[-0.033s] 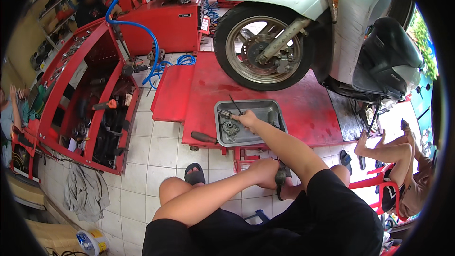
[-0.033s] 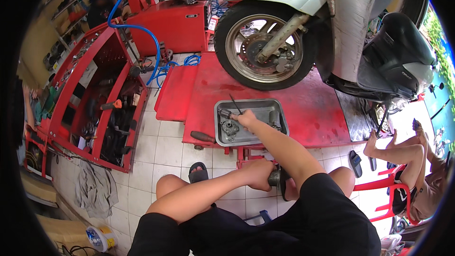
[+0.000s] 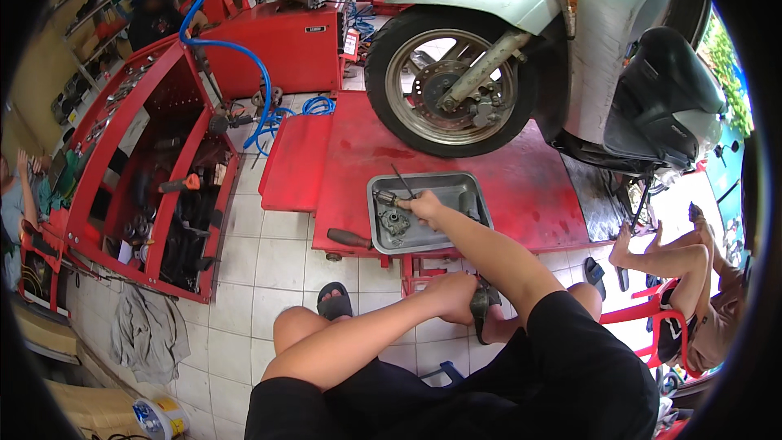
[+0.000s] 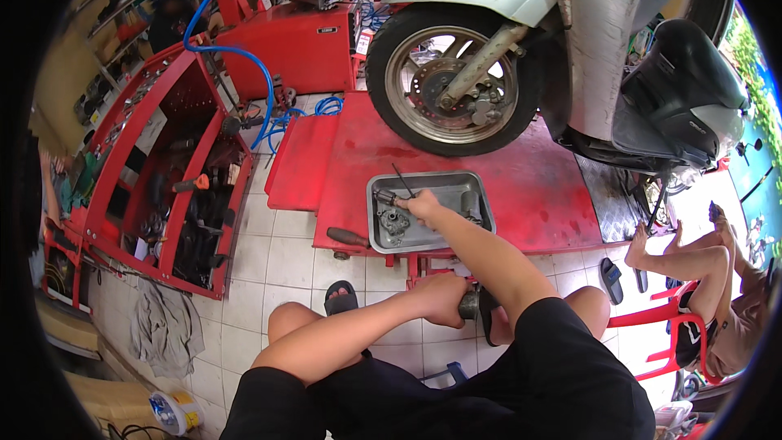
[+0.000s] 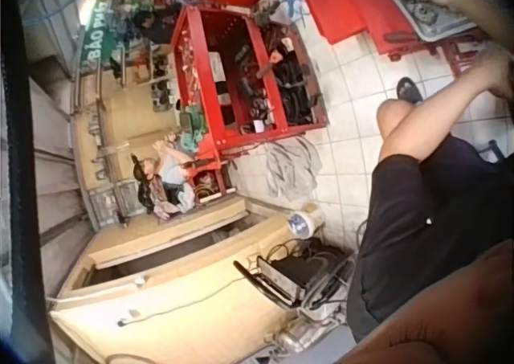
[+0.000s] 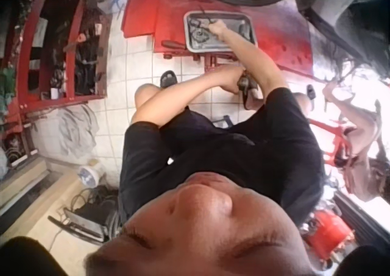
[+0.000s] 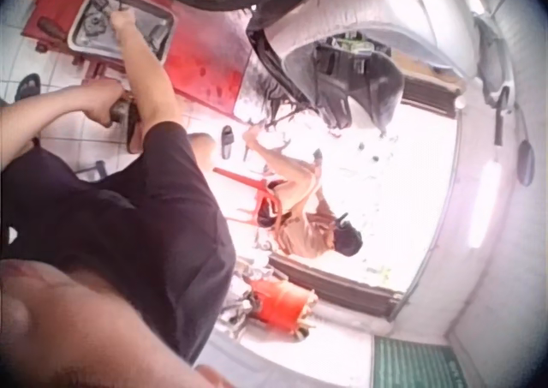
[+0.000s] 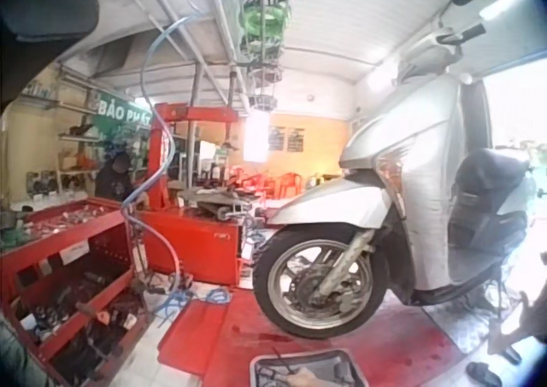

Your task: The person disassembles a scooter brake caliper using a screwdriver and a small brush. They remove screws and internal components, placing them into a metal tray, and then clean the parts with the brush.

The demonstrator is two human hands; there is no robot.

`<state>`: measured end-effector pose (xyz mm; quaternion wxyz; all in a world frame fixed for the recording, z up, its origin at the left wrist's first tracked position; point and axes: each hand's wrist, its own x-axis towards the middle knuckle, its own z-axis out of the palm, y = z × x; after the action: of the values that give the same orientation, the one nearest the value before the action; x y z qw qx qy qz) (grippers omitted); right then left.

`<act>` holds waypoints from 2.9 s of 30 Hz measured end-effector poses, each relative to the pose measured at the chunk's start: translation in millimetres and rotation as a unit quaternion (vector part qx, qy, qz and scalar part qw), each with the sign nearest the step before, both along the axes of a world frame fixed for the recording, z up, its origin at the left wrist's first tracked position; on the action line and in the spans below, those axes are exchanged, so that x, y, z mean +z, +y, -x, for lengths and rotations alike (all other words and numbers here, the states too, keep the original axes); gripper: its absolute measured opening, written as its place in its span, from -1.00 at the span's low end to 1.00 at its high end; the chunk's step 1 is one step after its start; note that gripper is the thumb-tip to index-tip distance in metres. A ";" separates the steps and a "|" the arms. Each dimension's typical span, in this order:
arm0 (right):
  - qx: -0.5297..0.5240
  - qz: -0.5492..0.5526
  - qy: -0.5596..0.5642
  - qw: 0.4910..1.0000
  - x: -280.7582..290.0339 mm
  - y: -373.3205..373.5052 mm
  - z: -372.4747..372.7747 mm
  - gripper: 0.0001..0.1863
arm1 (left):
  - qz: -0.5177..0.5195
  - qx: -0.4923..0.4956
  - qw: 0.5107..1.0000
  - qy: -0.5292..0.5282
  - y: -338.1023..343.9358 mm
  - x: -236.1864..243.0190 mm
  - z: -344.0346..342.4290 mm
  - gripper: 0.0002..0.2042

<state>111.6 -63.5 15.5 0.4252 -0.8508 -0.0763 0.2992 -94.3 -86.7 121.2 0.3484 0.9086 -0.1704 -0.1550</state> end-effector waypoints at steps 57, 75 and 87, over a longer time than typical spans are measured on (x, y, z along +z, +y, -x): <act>-0.047 -0.200 -0.238 0.949 152.8 -237.5 33.0 -0.66 | -0.117 0.222 0.959 -0.130 52.1 -36.8 -126.5 -0.45; -0.064 -0.257 -0.190 0.945 143.4 -239.8 28.8 -0.65 | -0.383 0.167 0.907 -0.051 51.0 -41.6 -116.1 -0.42; -0.157 -0.336 0.084 0.925 138.8 -228.4 34.9 -0.76 | -0.394 0.175 0.895 -0.115 50.1 -35.3 -105.8 -0.36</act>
<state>76.7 -291.9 154.3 0.7322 -0.6313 -0.0020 0.2557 11.4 -36.6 85.9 -0.0386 0.9981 0.0273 -0.0403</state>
